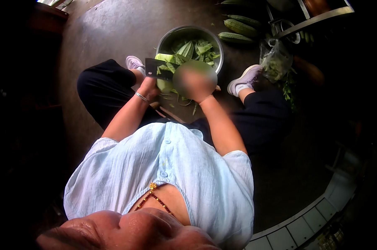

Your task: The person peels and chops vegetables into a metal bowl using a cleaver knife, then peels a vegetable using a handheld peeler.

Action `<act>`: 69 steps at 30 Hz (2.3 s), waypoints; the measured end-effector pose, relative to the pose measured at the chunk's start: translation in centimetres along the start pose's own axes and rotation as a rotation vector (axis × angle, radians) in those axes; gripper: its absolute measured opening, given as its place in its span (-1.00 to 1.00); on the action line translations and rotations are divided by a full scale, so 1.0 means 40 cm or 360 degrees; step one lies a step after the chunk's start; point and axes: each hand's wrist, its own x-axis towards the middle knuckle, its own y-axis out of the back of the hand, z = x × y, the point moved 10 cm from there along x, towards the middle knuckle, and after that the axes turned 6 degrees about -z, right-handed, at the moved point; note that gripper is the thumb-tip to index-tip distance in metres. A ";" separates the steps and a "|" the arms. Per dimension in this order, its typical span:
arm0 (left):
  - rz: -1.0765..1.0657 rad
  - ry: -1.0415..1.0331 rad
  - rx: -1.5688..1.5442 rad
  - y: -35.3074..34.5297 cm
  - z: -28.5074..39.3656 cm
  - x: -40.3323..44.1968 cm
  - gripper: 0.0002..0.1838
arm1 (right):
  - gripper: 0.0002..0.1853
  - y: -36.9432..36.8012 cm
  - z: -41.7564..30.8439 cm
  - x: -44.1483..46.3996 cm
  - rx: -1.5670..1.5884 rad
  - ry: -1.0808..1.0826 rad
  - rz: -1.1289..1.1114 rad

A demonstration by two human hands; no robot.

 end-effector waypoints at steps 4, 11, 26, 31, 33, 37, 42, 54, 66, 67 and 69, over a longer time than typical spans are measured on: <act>-0.0095 0.0031 0.0090 0.043 -0.020 0.002 -0.52 | -0.80 -0.026 -0.025 -0.017 -0.0168 0.0005 -0.0055; 0.0037 0.0192 0.0093 -0.087 -0.037 -0.075 -0.50 | -0.68 -0.275 0.250 -0.175 0.0928 -0.0936 -0.0181; -0.0402 -0.0013 -0.0560 -0.041 -0.009 -0.026 -0.57 | -0.97 0.028 -0.034 -0.023 -0.0301 0.0110 0.0195; -0.0299 -0.0123 -0.0289 -0.026 -0.005 -0.011 -0.55 | -0.91 -0.002 -0.020 -0.034 -0.0300 0.0061 0.0024; -0.0336 -0.0033 -0.0269 -0.092 -0.007 -0.048 -0.54 | -0.92 -0.026 0.015 -0.040 -0.0205 -0.0065 -0.0032; -0.0239 0.0122 -0.0148 -0.127 -0.021 -0.072 -0.46 | -0.81 -0.106 0.158 -0.107 0.0201 -0.0617 -0.0323; -0.0375 0.0076 -0.0300 -0.135 -0.004 -0.053 -0.43 | -0.68 -0.217 0.207 -0.143 0.0379 -0.0691 -0.0751; -0.0767 0.0283 -0.0522 -0.045 0.012 0.024 -0.25 | -0.71 -0.028 -0.074 -0.051 0.0140 0.0156 -0.0189; -0.0572 0.0304 -0.0756 -0.076 -0.019 -0.021 -0.27 | -0.98 0.018 -0.105 -0.021 0.0113 0.0260 0.0147; -0.0602 0.0314 -0.0791 -0.048 -0.025 -0.007 -0.25 | -0.98 0.018 -0.110 -0.025 0.0085 0.0270 0.0160; -0.0589 0.0340 -0.0731 -0.020 -0.027 0.000 -0.26 | -0.96 0.015 -0.114 -0.022 0.0030 0.0285 0.0179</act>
